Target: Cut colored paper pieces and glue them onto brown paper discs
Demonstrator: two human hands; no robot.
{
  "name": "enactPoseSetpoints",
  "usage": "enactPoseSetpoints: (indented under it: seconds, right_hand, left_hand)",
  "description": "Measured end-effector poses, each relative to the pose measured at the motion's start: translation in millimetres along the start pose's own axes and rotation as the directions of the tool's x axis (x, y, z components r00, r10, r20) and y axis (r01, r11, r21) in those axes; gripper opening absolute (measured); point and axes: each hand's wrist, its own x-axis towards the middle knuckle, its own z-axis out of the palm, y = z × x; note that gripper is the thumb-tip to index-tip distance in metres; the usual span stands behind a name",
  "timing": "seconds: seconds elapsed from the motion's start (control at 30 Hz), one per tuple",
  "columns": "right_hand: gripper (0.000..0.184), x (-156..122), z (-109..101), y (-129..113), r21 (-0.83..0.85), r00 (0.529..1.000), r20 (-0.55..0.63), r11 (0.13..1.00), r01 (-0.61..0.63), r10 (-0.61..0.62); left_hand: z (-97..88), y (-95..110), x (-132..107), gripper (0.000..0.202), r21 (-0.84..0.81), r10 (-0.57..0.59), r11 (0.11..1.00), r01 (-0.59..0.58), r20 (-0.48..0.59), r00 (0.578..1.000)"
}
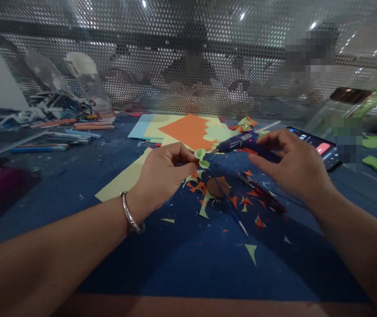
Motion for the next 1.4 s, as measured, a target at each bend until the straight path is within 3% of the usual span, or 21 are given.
enactPoseSetpoints:
  seconds: [0.33,0.63,1.4]
  right_hand:
    - [0.026,-8,-8,-9,0.099,0.993,-0.023,0.988,0.118,-0.116]
    - [0.021,-9,-9,-9,0.031,0.983,-0.102,0.987,0.156,-0.152]
    - [0.015,-12,-10,-10,-0.033,0.971,-0.107,0.977,0.21,-0.213]
  left_hand:
    - [0.6,-4,2,0.015,-0.055,0.01,0.998,-0.009,0.016,1.0]
    - [2.2,-2,0,0.015,-0.076,0.0,0.997,0.001,0.01,1.0]
    - [4.1,4,-2,0.013,-0.05,-0.055,0.997,0.055,-0.009,0.998]
